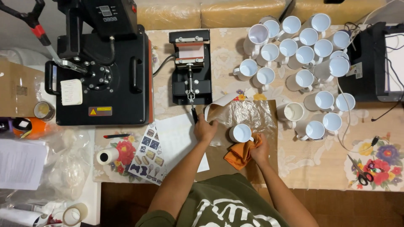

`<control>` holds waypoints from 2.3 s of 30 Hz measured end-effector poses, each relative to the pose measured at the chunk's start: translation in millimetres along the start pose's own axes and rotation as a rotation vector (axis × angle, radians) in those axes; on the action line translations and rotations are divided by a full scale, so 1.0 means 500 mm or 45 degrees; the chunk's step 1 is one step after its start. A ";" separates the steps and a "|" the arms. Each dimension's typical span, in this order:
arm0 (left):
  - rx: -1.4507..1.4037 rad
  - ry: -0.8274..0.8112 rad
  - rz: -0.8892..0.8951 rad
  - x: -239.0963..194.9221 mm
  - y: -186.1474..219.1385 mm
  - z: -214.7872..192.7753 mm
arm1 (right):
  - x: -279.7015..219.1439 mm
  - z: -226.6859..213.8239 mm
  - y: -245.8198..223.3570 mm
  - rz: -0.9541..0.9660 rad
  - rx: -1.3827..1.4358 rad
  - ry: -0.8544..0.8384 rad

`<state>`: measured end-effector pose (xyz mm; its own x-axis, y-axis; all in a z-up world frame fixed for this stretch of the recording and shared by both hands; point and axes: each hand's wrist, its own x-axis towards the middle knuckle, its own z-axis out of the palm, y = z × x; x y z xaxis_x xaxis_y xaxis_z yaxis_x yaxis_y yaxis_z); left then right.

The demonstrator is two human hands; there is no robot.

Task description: Preparing ceramic mugs by aligning printed designs and securing them with tape, then using a heat press to transfer the images.

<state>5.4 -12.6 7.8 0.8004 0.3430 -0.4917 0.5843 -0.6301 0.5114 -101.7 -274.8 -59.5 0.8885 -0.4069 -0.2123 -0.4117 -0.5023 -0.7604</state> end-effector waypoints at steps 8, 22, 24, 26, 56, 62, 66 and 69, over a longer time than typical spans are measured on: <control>-0.147 -0.049 -0.062 0.050 0.020 0.034 | 0.060 -0.072 -0.004 0.219 0.061 0.198; 0.006 -0.132 0.046 0.125 -0.078 0.119 | 0.114 -0.085 -0.075 0.287 0.042 0.055; 0.017 -0.263 0.109 0.089 -0.080 0.118 | 0.113 -0.078 -0.067 0.294 0.057 0.021; -0.037 -0.362 0.113 -0.014 -0.050 0.036 | 0.107 -0.085 -0.080 0.280 0.069 0.018; 0.292 -1.041 -0.065 -0.166 -0.219 0.051 | 0.123 0.161 -0.267 -0.126 -0.039 -0.532; 0.389 -1.056 -0.029 -0.148 -0.240 0.078 | 0.109 0.145 -0.287 -0.176 -0.059 -0.546; 0.382 -0.972 -0.046 -0.147 -0.248 0.095 | 0.104 0.140 -0.278 -0.243 -0.096 -0.502; 0.346 -0.978 -0.035 -0.161 -0.211 0.055 | 0.106 0.143 -0.268 -0.224 -0.132 -0.485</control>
<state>-124.5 7.2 -26.0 0.4133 -0.1503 -0.8981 0.4704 -0.8093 0.3519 15.4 -174.5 -12.7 0.9504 -0.0075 -0.3110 -0.2483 -0.6207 -0.7437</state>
